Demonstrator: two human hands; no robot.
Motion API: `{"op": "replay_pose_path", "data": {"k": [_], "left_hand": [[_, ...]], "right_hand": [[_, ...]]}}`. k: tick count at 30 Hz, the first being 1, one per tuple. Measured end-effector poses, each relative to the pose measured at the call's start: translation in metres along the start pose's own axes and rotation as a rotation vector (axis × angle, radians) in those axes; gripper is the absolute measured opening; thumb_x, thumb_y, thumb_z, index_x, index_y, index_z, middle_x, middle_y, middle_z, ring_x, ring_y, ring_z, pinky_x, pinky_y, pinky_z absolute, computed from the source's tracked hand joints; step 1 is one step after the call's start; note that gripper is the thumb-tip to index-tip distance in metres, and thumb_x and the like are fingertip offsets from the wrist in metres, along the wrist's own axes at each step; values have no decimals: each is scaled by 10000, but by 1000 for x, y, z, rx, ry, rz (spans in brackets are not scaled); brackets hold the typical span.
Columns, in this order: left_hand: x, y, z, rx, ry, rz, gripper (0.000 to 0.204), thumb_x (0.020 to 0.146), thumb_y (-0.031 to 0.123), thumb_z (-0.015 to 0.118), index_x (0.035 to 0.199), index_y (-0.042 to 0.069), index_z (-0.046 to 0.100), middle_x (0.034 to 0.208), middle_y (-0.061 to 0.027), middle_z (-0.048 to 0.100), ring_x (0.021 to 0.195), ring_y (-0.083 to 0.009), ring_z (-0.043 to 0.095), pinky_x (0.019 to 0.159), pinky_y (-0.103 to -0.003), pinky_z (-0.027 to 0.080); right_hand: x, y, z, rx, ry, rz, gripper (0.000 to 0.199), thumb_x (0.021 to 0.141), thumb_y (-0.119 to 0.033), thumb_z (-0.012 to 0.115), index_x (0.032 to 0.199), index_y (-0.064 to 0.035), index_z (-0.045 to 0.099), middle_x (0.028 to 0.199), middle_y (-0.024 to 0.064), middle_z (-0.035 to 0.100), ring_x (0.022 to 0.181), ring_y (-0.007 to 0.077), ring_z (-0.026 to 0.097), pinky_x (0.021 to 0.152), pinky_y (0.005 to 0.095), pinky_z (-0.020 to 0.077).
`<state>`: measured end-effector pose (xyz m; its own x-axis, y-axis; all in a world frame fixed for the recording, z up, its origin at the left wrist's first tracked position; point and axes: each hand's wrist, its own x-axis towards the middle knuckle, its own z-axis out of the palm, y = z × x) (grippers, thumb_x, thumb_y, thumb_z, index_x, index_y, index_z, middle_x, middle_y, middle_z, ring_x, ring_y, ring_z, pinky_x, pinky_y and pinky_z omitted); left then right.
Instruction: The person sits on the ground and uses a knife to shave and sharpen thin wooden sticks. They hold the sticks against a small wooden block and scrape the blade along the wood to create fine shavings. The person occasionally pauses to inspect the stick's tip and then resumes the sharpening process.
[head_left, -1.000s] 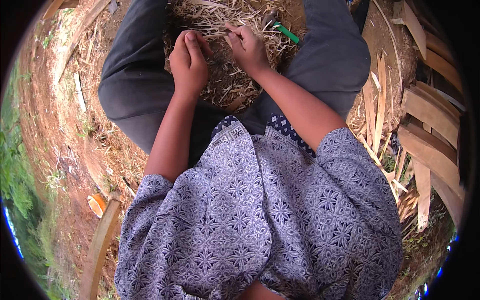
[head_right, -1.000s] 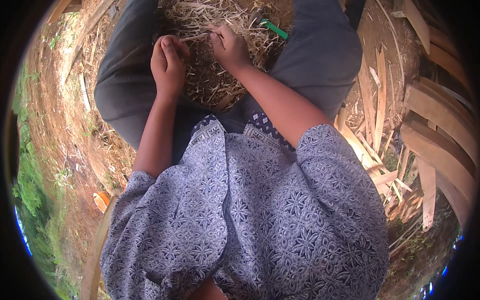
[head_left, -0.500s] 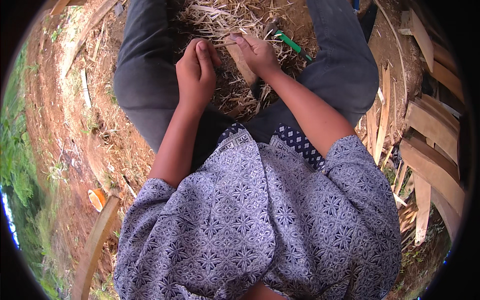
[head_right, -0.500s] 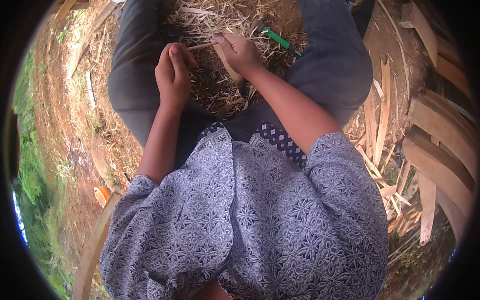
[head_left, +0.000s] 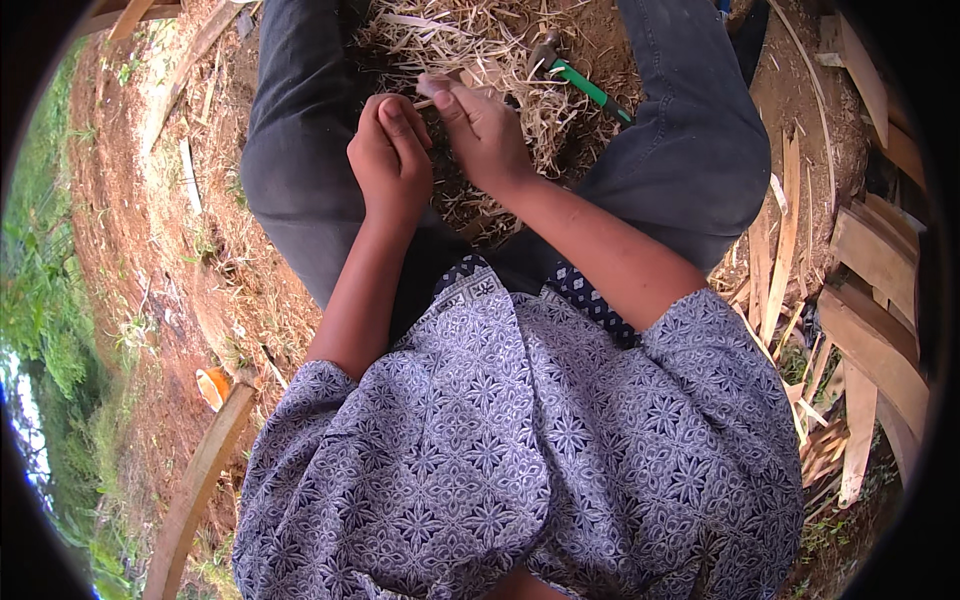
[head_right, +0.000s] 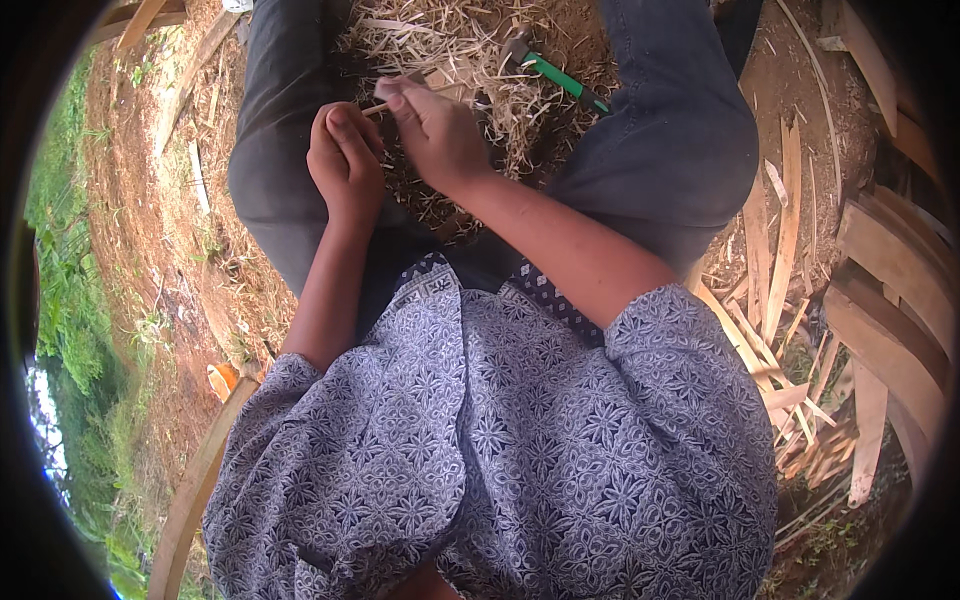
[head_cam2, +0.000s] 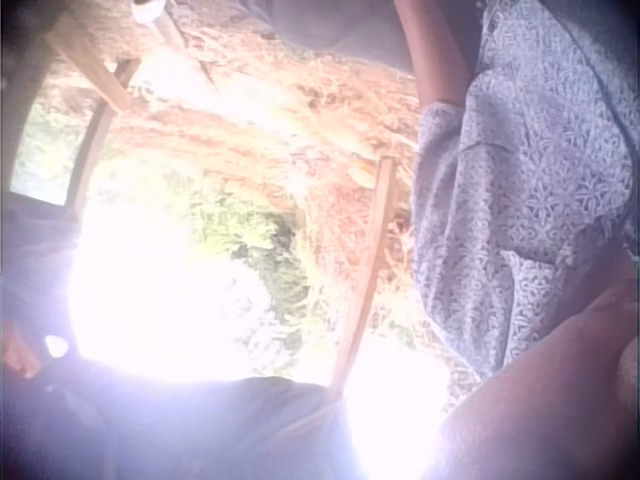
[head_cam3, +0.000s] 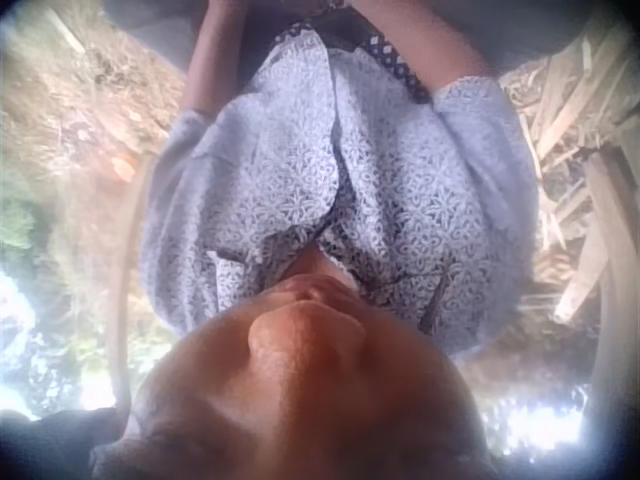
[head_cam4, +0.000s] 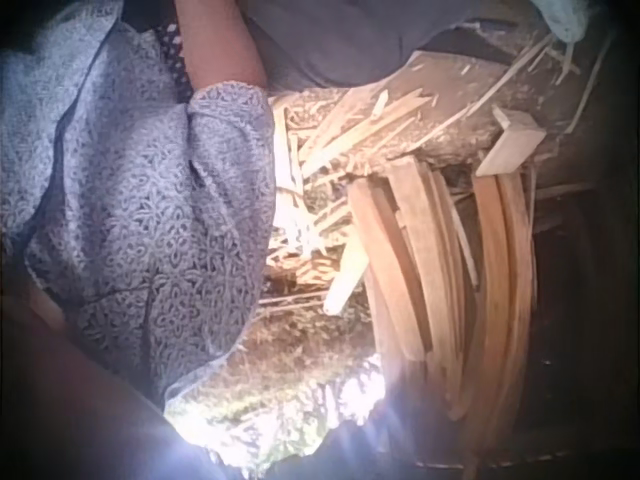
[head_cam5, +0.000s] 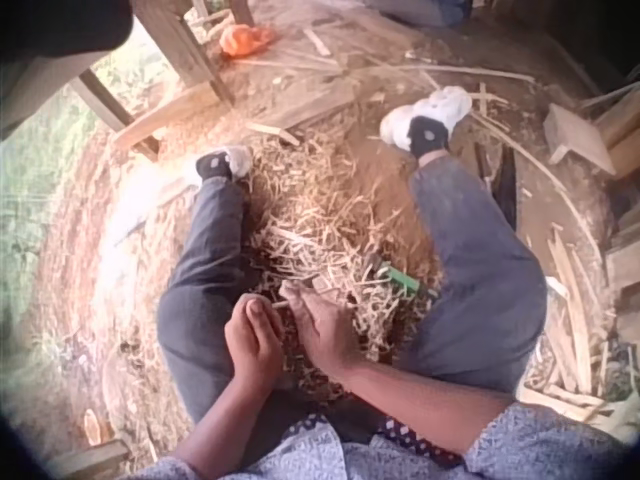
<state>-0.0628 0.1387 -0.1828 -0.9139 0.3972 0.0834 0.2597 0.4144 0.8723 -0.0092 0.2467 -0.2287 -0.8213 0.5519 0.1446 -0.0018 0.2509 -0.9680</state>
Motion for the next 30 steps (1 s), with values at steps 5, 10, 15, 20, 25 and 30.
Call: {"op": "replay_pose_path", "data": {"k": [5, 10, 15, 20, 25, 30], "left_hand": [[-3, 1, 0, -40, 7, -4, 388, 1138, 304, 380, 910, 47, 559, 664, -14, 553, 557, -77, 502, 532, -253, 416], [-6, -1, 4, -46, 50, 14, 384, 1136, 292, 393, 901, 44, 568, 663, -27, 566, 556, -86, 521, 534, -255, 416], [-4, 0, 12, -192, 45, -62, 372, 1130, 253, 422, 884, 29, 588, 658, -28, 582, 555, -98, 542, 542, -266, 426], [-4, -5, 16, -287, 47, -60, 370, 1129, 263, 434, 887, 33, 593, 663, -7, 590, 563, -68, 528, 540, -240, 412], [-6, -9, 23, -241, 43, 72, 375, 1139, 299, 404, 926, 45, 578, 735, -22, 580, 549, -53, 497, 501, -214, 389], [-4, -9, 21, -336, 25, -5, 375, 1139, 304, 403, 909, 52, 559, 746, -5, 555, 553, -52, 489, 510, -217, 392]], "right_hand": [[7, 22, -20, -99, -25, 265, 372, 1079, -265, 497, 1170, 12, 728, 1155, 230, 729, 1152, 367, 691, 973, 409, 557], [-9, -12, 2, 26, 16, -22, 394, 1087, -284, 478, 1149, 6, 737, 1146, 224, 734, 1140, 351, 700, 971, 408, 558], [-5, 23, -12, -48, 2, 132, 389, 1087, -290, 481, 1152, -5, 737, 1136, 221, 735, 1116, 326, 715, 940, 402, 563], [-5, 28, -25, -71, -77, 375, 351, 1072, -258, 519, 1126, 14, 734, 1099, 211, 750, 1111, 334, 720, 925, 389, 559], [-3, -21, 0, 46, 58, -41, 417, 1083, -320, 478, 1101, 6, 738, 1084, 212, 752, 1069, 330, 736, 904, 399, 567], [12, 30, -27, -122, -132, 319, 368, 1075, -269, 509, 1130, 19, 730, 1106, 245, 730, 1093, 345, 716, 900, 404, 566]]}}
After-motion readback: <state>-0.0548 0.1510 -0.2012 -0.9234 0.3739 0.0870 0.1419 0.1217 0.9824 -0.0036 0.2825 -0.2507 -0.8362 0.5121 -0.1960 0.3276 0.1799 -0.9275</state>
